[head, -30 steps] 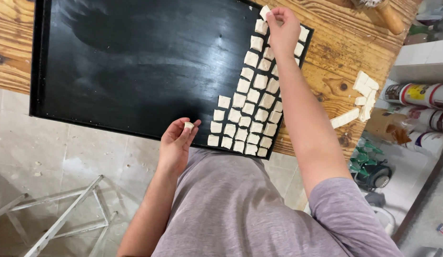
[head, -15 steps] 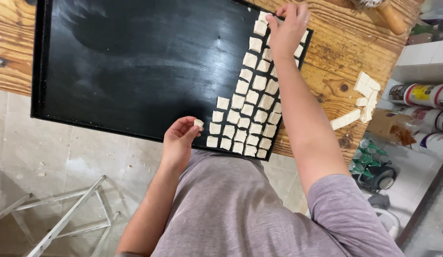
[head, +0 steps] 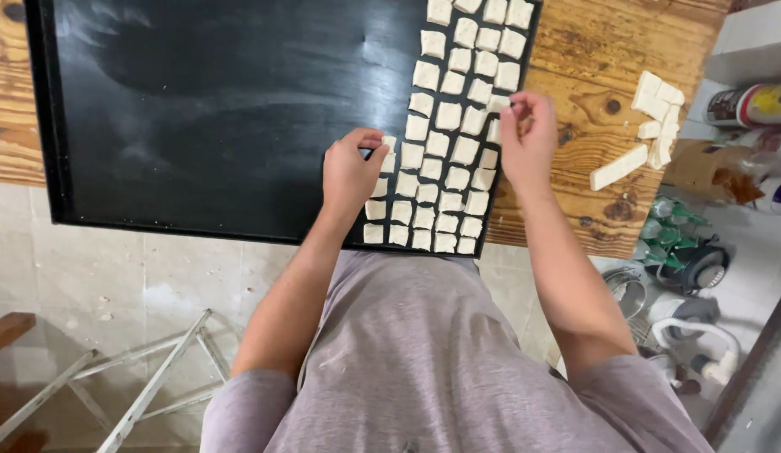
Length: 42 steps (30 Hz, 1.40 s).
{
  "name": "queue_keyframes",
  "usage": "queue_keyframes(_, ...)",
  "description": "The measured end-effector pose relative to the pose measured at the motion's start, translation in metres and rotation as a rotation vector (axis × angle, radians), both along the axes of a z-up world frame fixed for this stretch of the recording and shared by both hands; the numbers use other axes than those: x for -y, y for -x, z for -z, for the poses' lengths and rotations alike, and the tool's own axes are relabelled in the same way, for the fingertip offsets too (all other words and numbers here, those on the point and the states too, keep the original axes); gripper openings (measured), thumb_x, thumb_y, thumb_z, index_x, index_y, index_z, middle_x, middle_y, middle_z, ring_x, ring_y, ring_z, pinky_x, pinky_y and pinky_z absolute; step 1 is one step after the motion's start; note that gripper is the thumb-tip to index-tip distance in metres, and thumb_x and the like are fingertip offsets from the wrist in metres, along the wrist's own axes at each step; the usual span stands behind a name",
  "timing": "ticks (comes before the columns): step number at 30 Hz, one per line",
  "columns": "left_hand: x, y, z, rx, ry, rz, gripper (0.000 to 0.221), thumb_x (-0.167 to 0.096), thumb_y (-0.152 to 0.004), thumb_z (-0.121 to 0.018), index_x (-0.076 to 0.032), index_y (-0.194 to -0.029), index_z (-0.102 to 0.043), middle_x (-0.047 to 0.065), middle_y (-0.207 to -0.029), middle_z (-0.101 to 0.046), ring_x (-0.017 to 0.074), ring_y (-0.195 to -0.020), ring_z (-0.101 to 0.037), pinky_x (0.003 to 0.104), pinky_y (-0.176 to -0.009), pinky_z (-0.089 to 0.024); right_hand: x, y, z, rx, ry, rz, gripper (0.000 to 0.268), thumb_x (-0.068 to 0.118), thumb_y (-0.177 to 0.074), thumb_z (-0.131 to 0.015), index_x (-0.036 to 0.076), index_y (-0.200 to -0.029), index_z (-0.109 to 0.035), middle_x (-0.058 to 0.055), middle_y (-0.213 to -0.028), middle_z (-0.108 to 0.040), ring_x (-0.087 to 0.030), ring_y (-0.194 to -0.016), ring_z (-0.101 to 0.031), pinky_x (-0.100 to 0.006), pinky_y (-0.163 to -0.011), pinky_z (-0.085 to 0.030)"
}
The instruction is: Placing small square pieces of dough onto a baking tray in organized rows
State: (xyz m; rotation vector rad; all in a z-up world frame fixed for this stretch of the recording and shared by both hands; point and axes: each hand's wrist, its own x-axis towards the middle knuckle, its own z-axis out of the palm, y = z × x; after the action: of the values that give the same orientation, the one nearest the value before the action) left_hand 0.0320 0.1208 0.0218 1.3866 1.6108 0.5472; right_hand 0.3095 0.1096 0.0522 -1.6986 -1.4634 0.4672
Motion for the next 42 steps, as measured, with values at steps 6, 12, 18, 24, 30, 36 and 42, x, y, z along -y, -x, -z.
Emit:
queue_keyframes(6,-0.016,-0.013,0.034,-0.232,-0.037,0.104,0.016,-0.036,-0.083,-0.081,-0.027,-0.096,-0.076,-0.004,-0.083,-0.073,0.0269,-0.091,-0.069,0.042,-0.086,-0.056,0.073,-0.1,0.022,0.063,0.049,0.214,0.017,0.001,-0.104,-0.065,0.003,-0.12,-0.06,-0.012,-0.097,-0.06,-0.025,-0.089,-0.063,-0.033,-0.073,-0.049)
queue_keyframes(12,-0.01,-0.016,0.004,-0.299,-0.31,0.025,0.048,-0.014,-0.073,-0.094,-0.015,-0.109,-0.062,0.011,-0.105,-0.055,0.0409,-0.099,-0.061,0.049,-0.092,-0.05,0.081,-0.124,0.006,0.384,0.233,0.098,0.036,0.009,-0.106,-0.064,-0.002,-0.14,-0.056,-0.027,-0.113,-0.064,-0.05,-0.107,-0.061,-0.057,-0.094,-0.048)
queue_keyframes(18,0.038,-0.061,-0.055,0.084,-0.429,0.105,0.02,-0.002,-0.097,-0.072,-0.006,-0.116,-0.065,0.009,-0.095,-0.051,0.0268,-0.086,-0.055,0.038,-0.087,-0.045,0.138,-0.247,0.012,0.522,0.345,0.413,0.028,0.027,-0.113,-0.058,0.008,-0.133,-0.062,-0.019,-0.109,-0.068,-0.041,-0.102,-0.067,-0.055,-0.089,-0.052)
queue_keyframes(24,0.087,-0.188,-0.013,0.317,-0.082,0.348,0.022,-0.016,-0.099,-0.07,-0.008,-0.119,-0.068,0.014,-0.099,-0.067,0.0267,-0.098,-0.07,0.032,-0.087,-0.057,0.135,-0.247,0.062,0.089,0.652,0.556,0.095,0.064,-0.081,-0.089,0.011,-0.146,-0.043,-0.011,-0.115,-0.069,-0.03,-0.107,-0.072,-0.046,-0.088,-0.06)
queue_keyframes(30,0.093,-0.301,0.057,0.761,0.349,0.371,0.053,-0.035,-0.11,-0.056,0.001,-0.149,-0.047,0.032,-0.138,-0.056,0.0386,-0.125,-0.062,0.05,-0.101,-0.053,0.146,-0.247,0.096,-0.255,0.593,0.555,0.083,0.033,-0.083,-0.084,0.017,-0.151,-0.038,-0.003,-0.104,-0.069,-0.016,-0.094,-0.075,-0.035,-0.079,-0.064)
queue_keyframes(36,0.099,-0.325,0.034,1.013,0.816,0.11,0.061,-0.024,-0.102,-0.063,0.004,-0.151,-0.039,0.024,-0.125,-0.062,0.0341,-0.087,-0.077,0.043,-0.057,-0.068,0.166,-0.18,0.002,-0.686,0.435,0.33,0.04,0.02,-0.11,-0.049,0.002,-0.146,-0.048,-0.018,-0.108,-0.066,-0.017,-0.077,-0.069,-0.028,-0.057,-0.063)
queue_keyframes(42,0.11,-0.268,0.019,0.856,0.516,0.221,0.048,-0.008,-0.094,-0.071,0.007,-0.138,-0.057,0.022,-0.093,-0.075,0.0234,-0.057,-0.074,0.025,-0.032,-0.051,0.138,-0.169,0.042,-0.69,0.429,0.145,0.031,0.008,-0.092,-0.081,0.004,-0.121,-0.072,-0.01,-0.1,-0.072,-0.011,-0.065,-0.067,-0.03,-0.056,-0.067)
